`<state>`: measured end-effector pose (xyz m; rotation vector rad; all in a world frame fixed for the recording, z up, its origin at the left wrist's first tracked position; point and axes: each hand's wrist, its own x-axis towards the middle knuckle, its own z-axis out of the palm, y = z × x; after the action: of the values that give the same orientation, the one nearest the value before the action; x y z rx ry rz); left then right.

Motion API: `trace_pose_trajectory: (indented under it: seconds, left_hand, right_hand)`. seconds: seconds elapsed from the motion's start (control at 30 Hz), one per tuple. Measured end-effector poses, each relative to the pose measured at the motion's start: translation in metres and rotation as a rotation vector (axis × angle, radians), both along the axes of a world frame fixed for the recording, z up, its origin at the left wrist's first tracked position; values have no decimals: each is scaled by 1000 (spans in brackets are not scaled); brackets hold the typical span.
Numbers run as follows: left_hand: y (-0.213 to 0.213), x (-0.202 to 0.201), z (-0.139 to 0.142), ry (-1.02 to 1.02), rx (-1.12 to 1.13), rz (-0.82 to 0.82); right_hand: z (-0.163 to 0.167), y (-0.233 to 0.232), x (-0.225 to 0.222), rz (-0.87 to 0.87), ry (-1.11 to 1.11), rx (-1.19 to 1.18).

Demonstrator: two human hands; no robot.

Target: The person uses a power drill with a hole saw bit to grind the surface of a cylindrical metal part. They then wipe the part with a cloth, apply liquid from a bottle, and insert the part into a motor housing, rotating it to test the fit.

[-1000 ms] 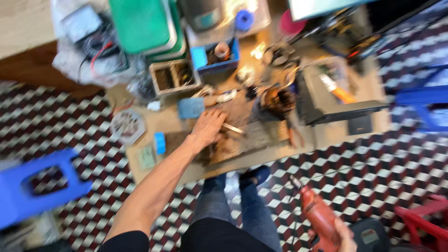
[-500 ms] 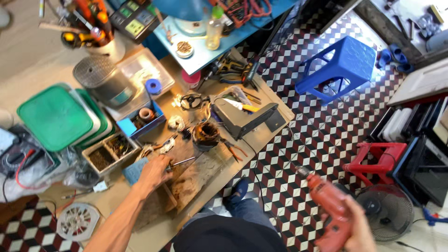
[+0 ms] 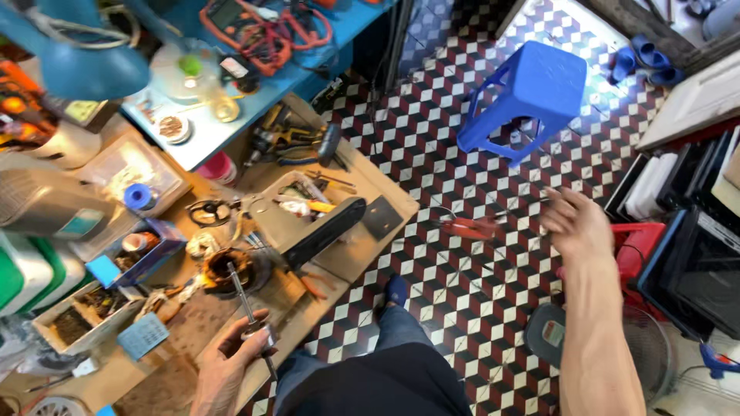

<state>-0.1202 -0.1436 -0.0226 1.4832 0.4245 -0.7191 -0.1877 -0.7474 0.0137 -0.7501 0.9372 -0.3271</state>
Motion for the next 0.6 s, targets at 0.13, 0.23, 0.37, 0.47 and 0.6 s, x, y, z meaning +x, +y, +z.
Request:
trace_pose_trajectory:
  seconds: [0.13, 0.23, 0.37, 0.47, 0.6]
  left_hand:
    - [-70, -2, 18, 73, -131, 204]
    - [-105, 0, 41, 69, -227, 257]
    - [-149, 3, 64, -7, -329, 280]
    - [-170, -1, 80, -10, -398, 320]
    - [-179, -10, 100, -37, -475, 423]
  right_hand:
    - [-35, 0, 56, 213, 74, 167]
    - [-46, -7, 83, 217, 182, 54]
    - [-33, -15, 140, 429, 354, -147]
    - [-26, -18, 156, 509, 329, -358]
    - [-30, -20, 170, 601, 374, -601]
